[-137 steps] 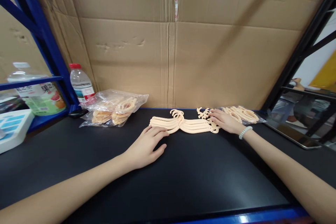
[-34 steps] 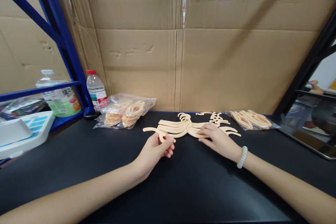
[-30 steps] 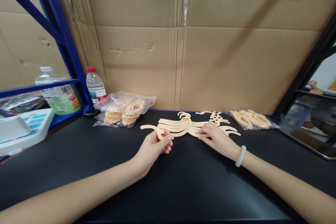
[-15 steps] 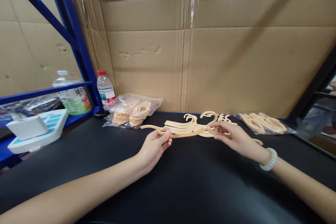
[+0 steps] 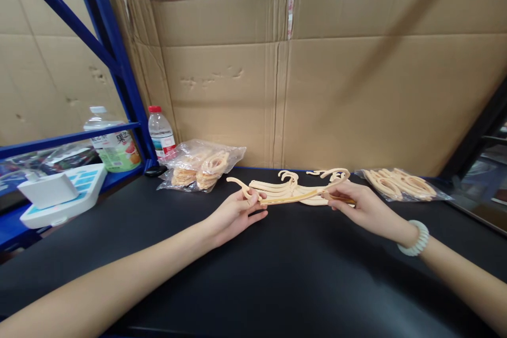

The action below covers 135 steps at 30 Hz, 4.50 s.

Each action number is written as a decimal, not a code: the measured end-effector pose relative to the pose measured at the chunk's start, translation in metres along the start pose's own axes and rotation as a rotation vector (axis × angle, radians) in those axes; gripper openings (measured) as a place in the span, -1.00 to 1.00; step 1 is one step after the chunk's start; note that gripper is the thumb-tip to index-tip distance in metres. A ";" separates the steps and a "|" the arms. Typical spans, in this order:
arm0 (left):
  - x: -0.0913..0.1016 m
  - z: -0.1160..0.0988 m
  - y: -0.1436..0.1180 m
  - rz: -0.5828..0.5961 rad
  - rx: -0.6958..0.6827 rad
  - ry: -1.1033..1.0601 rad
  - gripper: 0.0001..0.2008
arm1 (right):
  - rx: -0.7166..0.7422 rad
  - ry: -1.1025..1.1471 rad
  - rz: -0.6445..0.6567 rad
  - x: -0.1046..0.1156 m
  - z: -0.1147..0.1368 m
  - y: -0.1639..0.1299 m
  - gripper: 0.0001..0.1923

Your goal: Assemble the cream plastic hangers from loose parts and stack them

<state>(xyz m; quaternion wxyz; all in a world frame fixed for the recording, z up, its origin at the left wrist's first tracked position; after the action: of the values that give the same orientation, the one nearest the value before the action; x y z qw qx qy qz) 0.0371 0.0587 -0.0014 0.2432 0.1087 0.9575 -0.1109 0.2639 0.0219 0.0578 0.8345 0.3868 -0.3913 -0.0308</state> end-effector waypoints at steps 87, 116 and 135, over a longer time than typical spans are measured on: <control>-0.054 0.002 -0.064 0.255 -0.631 0.979 -0.80 | -0.045 -0.140 -0.191 -0.006 0.007 -0.008 -0.75; -0.051 0.022 -0.065 0.387 -0.849 1.643 -0.43 | 0.001 -0.189 0.202 -0.040 0.016 -0.018 -0.94; -0.072 0.026 -0.089 0.711 -0.923 1.553 -0.54 | 0.068 -0.195 0.257 -0.040 0.025 -0.021 -0.90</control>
<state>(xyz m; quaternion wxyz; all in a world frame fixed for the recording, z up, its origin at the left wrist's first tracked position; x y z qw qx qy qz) 0.0874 -0.0438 0.0257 -0.4184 0.3286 0.7119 0.4584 0.2248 0.0059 0.0288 0.7760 0.3567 -0.5176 0.0520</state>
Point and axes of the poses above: each hand's wrist, its own y-axis towards the middle knuckle, its own x-axis out of the back of the hand, z = x × y, the point moved 8 cm from there along y, towards the middle knuckle, and after that the axes turned 15 degrees about -z, right-handed, at the moved point
